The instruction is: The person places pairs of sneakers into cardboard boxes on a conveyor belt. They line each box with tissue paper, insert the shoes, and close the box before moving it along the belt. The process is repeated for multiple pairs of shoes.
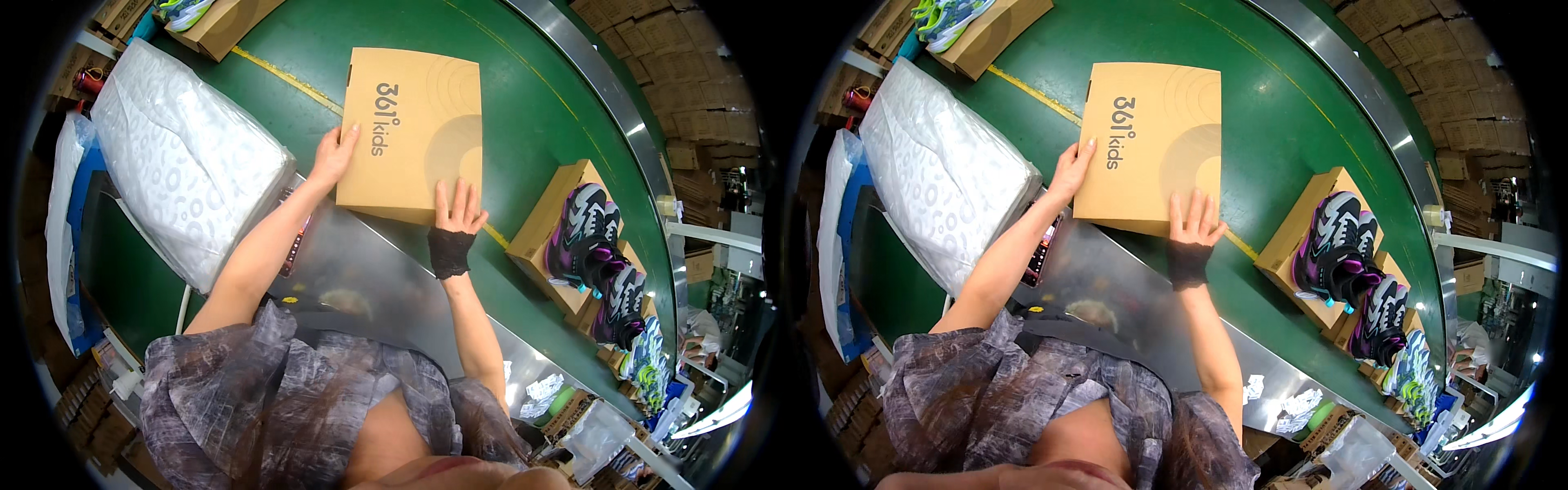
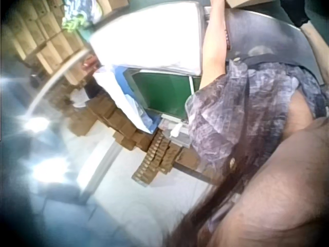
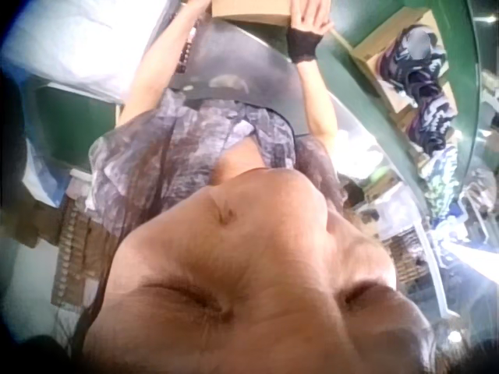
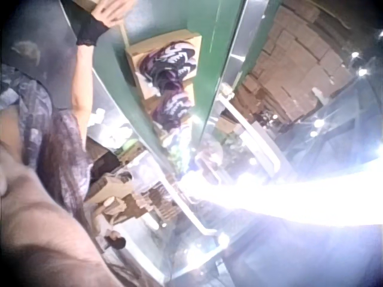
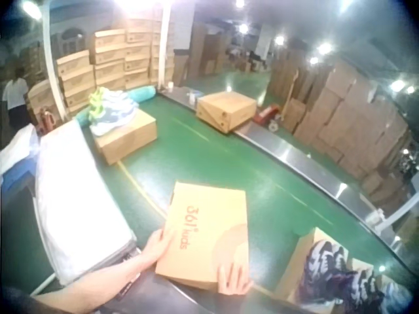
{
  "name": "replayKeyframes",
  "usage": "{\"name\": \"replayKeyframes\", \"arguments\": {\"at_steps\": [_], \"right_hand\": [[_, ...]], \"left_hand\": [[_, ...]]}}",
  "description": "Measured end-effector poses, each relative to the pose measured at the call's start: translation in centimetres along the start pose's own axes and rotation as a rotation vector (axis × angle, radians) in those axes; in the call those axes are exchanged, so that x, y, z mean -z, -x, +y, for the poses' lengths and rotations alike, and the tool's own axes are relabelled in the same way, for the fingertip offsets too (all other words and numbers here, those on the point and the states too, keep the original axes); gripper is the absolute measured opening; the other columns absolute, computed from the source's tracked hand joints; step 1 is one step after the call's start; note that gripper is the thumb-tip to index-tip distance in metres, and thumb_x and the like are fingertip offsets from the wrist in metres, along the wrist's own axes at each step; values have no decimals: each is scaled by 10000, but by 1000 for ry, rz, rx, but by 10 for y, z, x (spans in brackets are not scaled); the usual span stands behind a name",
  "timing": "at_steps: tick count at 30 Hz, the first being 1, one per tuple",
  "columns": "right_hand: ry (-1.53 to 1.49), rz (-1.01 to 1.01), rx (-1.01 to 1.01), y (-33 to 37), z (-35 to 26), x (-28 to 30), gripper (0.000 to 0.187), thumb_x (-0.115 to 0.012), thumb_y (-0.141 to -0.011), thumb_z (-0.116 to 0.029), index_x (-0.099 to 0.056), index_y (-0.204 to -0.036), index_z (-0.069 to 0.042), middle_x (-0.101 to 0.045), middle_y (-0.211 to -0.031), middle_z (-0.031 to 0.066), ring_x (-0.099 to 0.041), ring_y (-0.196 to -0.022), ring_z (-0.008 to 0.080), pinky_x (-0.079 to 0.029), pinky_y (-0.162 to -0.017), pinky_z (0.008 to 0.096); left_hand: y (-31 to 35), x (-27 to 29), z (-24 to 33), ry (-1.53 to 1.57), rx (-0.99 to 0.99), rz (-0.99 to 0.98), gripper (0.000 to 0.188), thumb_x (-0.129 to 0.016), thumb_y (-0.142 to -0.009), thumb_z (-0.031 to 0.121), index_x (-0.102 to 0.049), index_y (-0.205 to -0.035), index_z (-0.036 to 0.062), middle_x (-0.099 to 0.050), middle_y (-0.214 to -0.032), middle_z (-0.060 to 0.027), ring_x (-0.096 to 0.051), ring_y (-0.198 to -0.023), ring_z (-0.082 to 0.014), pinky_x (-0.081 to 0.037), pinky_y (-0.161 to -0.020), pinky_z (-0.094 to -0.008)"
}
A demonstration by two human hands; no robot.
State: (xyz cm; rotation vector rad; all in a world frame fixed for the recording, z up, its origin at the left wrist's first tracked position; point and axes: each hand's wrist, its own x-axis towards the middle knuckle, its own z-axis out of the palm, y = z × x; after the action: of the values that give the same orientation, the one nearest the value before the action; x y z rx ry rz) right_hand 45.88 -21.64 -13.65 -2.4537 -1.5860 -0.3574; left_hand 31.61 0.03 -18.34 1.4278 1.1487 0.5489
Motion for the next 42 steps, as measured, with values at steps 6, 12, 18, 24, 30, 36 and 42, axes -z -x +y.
{"name": "replayKeyframes", "arguments": {"at_steps": [6, 12, 18, 24, 30, 36, 42], "right_hand": [[-173, -165, -59, -14, 2, 38, 730, -513, -609, 36, -391, -1279, -227, -303, -1362, 95, -264, -1269, 276, -236, -934, 547], [-360, 237, 69, -68, 32, 147, 682, -568, -593, 9, -423, -1246, -126, -410, -1251, 169, -386, -1161, 325, -327, -941, 394], [144, 308, -220, 6, 164, 175, 452, -663, -694, -252, -545, -1102, -96, -441, -1209, 207, -460, -1073, 360, -366, -908, 382], [96, -238, -549, 52, 210, 165, 618, -539, -732, -550, -456, -1238, -204, -570, -1050, 188, -491, -1044, 376, -249, -883, 621], [76, -403, -558, 20, 204, 158, 690, -575, -700, -559, -448, -1248, -159, -534, -1157, 141, -463, -1107, 358, -156, -925, 641], [-206, -253, -352, 39, 291, 98, 642, -621, -720, -466, -526, -1107, 38, -567, -1058, 213, -519, -1035, 307, -394, -878, 355], [-90, -206, -217, 48, 237, 128, 448, -594, -767, -379, -590, -1016, -6, -593, -901, 176, -567, -837, 271, -434, -706, 338]], "left_hand": [[-4, 13, 48, 546, 278, -353, 644, -549, -750, 487, -446, -1188, 26, -520, -1138, -119, -513, -1007, -215, -407, -820, -348], [20, 42, 105, 799, 484, -628, 548, -463, -807, 447, -460, -1178, 44, -551, -1086, -122, -562, -935, -214, -467, -796, -341], [75, 98, 160, 765, 382, -529, 624, -427, -711, 610, -491, -1159, 180, -486, -1129, -74, -439, -997, -230, -344, -821, -439], [131, 168, 167, 808, 251, -315, 637, -390, -715, 629, -485, -1161, 183, -484, -1114, -69, -446, -993, -239, -352, -833, -457], [203, 239, 140, 896, 189, -39, 656, -386, -710, 626, -454, -1197, 191, -467, -1154, -83, -439, -1035, -278, -353, -837, -520], [274, 294, 113, 950, 107, 298, 712, -436, -669, 617, -427, -1230, 177, -418, -1228, -102, -378, -1127, -310, -323, -869, -561], [338, 319, 48, 1249, 10, 684, 787, -346, -786, 590, -188, -1341, 56, -217, -1376, -188, -227, -1251, -402, -191, -985, -592]]}}
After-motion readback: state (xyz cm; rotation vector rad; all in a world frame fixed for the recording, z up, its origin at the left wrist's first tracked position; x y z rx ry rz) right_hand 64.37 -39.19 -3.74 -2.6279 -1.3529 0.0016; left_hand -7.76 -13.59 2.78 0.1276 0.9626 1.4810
